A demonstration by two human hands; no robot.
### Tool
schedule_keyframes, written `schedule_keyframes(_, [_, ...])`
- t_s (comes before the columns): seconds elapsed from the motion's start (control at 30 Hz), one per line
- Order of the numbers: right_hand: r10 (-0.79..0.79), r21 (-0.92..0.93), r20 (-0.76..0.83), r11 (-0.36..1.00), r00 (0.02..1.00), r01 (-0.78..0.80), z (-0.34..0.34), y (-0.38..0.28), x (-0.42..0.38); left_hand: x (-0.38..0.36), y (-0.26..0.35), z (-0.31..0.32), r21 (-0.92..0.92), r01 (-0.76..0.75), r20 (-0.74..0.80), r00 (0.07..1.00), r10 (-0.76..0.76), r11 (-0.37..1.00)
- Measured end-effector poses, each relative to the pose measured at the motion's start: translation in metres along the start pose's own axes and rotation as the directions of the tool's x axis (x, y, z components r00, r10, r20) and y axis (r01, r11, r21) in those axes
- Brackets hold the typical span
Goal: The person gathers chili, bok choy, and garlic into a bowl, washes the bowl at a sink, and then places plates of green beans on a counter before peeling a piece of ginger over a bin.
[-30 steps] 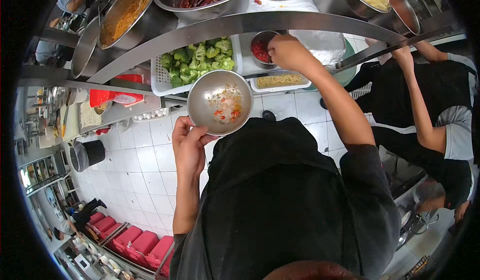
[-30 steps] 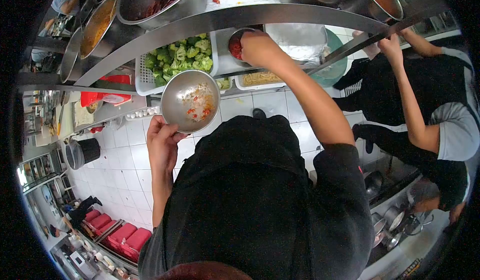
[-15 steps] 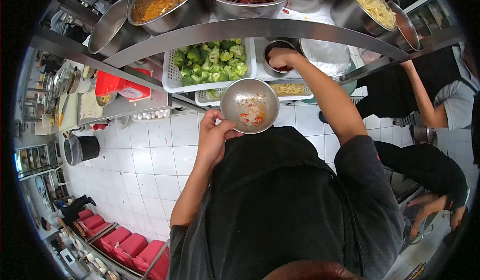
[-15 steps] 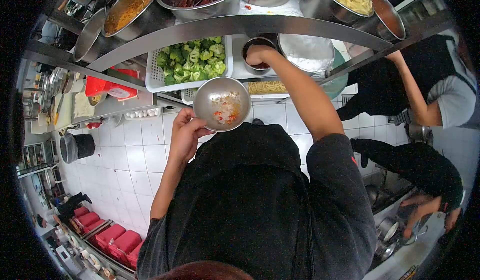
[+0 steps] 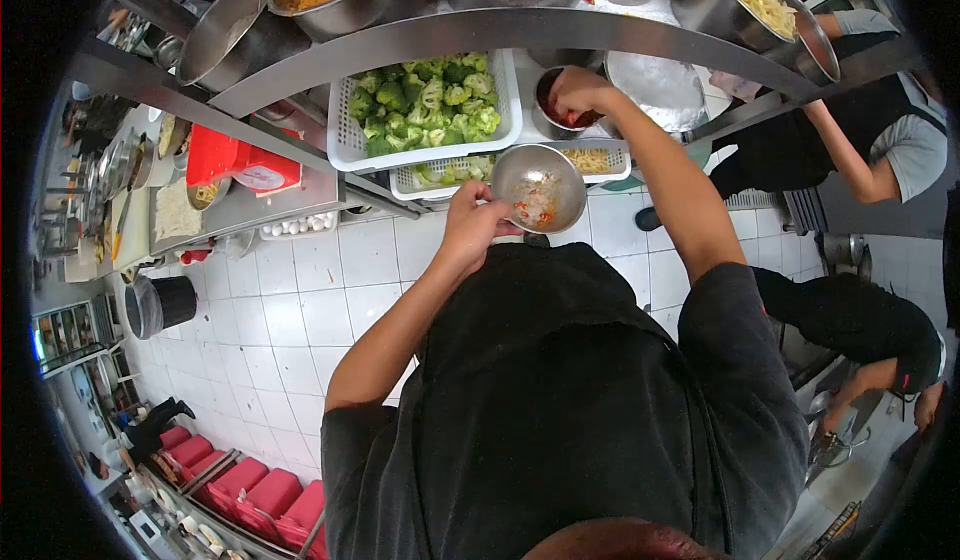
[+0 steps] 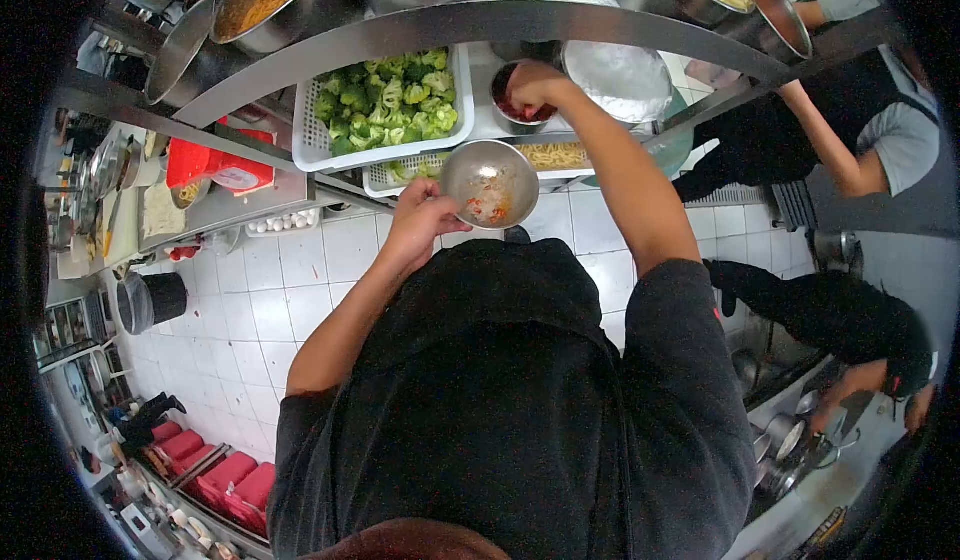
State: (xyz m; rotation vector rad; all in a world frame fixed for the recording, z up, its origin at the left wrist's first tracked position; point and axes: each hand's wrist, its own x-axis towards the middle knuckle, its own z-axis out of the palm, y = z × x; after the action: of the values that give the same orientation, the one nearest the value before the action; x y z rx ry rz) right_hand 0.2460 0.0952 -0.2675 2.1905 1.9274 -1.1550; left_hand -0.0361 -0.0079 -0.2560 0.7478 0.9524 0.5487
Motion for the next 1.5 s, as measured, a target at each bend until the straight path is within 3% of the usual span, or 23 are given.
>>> schedule_keyframes(0.07, [-0.036,0.214,-0.037,0.976,0.999,0.043,-0.01,0.006,-0.015,0.01,-0.006,0.004,0.021,-0.019,0.004,1.0,0.019,1.0])
schedule_keyframes(0.1, [-0.015,0.517,-0.014,0.856,1.0,0.02,-0.009,0.008,-0.021,0.018,-0.01,0.004,0.067,-0.012,-0.007,1.0,0.012,0.998])
schedule_keyframes(0.2, [0.003,0.61,-0.089,0.79,0.996,0.052,-0.014,-0.008,-0.054,0.034,-0.018,0.01,0.084,-0.046,0.006,0.999,0.046,0.995])
schedule_keyframes(0.33, [-0.074,0.525,-0.215,0.832,0.974,0.179,0.017,-0.027,-0.096,0.044,-0.02,0.017,0.067,-0.052,0.02,0.999,0.05,0.996])
schedule_keyframes(0.37, [-0.099,0.209,-0.386,0.959,0.917,0.192,0.038,-0.033,-0.101,0.044,-0.017,0.019,0.056,-0.054,0.025,0.998,0.052,0.997])
schedule_keyframes(0.4, [-0.147,0.092,-0.467,0.973,0.872,0.213,0.06,-0.042,-0.108,0.045,-0.017,0.02,0.045,-0.055,0.032,0.998,0.053,0.998])
schedule_keyframes(0.47, [-0.218,-0.099,-0.444,0.976,0.869,0.194,0.091,-0.039,-0.115,0.049,-0.021,0.018,0.036,-0.046,0.061,0.997,0.044,0.998])
schedule_keyframes(0.53, [-0.23,-0.11,-0.63,0.972,0.742,0.208,0.1,-0.037,-0.12,0.044,-0.02,0.017,0.056,-0.051,0.098,0.994,0.045,0.997])
schedule_keyframes(0.63, [-0.101,0.012,-0.804,0.983,0.586,0.186,0.087,-0.063,-0.16,0.038,-0.022,0.018,0.093,-0.037,0.151,0.988,0.023,0.995])
schedule_keyframes(0.73, [-0.054,0.008,-0.723,0.996,0.688,0.086,0.12,-0.045,-0.167,0.035,-0.033,0.028,0.154,-0.101,0.244,0.968,0.061,0.983])
schedule_keyframes(0.8, [0.046,-0.094,-0.518,0.989,0.854,-0.11,0.127,-0.039,-0.184,0.037,-0.04,0.038,0.197,-0.112,0.31,0.95,0.047,0.974])
schedule_keyframes(0.83, [-0.108,-0.185,-0.767,0.981,0.633,-0.058,0.145,-0.024,-0.18,0.036,-0.035,0.047,0.309,-0.113,0.35,0.937,-0.002,0.944])
schedule_keyframes(0.87, [0.097,-0.027,-0.769,0.983,0.632,-0.184,0.141,-0.029,-0.195,0.034,-0.034,0.054,0.358,-0.133,0.41,0.912,-0.027,0.924])
schedule_keyframes(0.93, [0.209,0.105,-0.846,0.967,0.491,-0.231,0.127,-0.03,-0.237,0.029,-0.042,0.076,0.339,-0.07,0.41,0.909,-0.08,0.938])
schedule_keyframes(1.03, [0.299,0.08,-0.774,0.92,0.558,-0.383,0.146,-0.028,-0.287,0.011,-0.053,0.114,0.405,-0.034,0.557,0.801,-0.217,0.914])
schedule_keyframes(1.13, [0.452,0.322,-0.823,0.871,0.345,-0.372,0.148,-0.014,-0.347,-0.017,-0.067,0.167,0.462,-0.012,0.647,0.688,-0.328,0.887])
schedule_keyframes(1.17, [0.495,0.386,-0.796,0.858,0.348,-0.339,0.145,-0.015,-0.379,-0.027,-0.074,0.185,0.486,-0.015,0.678,0.638,-0.366,0.874])
schedule_keyframes(1.27, [0.534,0.45,-0.82,0.824,0.204,-0.345,0.168,-0.012,-0.456,-0.067,-0.099,0.236,0.576,-0.043,0.729,0.48,-0.489,0.816])
schedule_keyframes(1.3, [0.623,0.549,-0.775,0.747,0.107,-0.375,0.176,-0.008,-0.478,-0.082,-0.107,0.254,0.598,-0.054,0.739,0.423,-0.524,0.8])
schedule_keyframes(1.4, [0.608,0.633,-0.773,0.725,-0.181,-0.272,0.213,-0.001,-0.55,-0.132,-0.141,0.304,0.655,-0.107,0.742,0.278,-0.61,0.748])
schedule_keyframes(1.5, [0.643,0.722,-0.691,0.643,-0.33,-0.255,0.247,-0.002,-0.611,-0.183,-0.181,0.346,0.694,-0.159,0.72,0.163,-0.675,0.702])
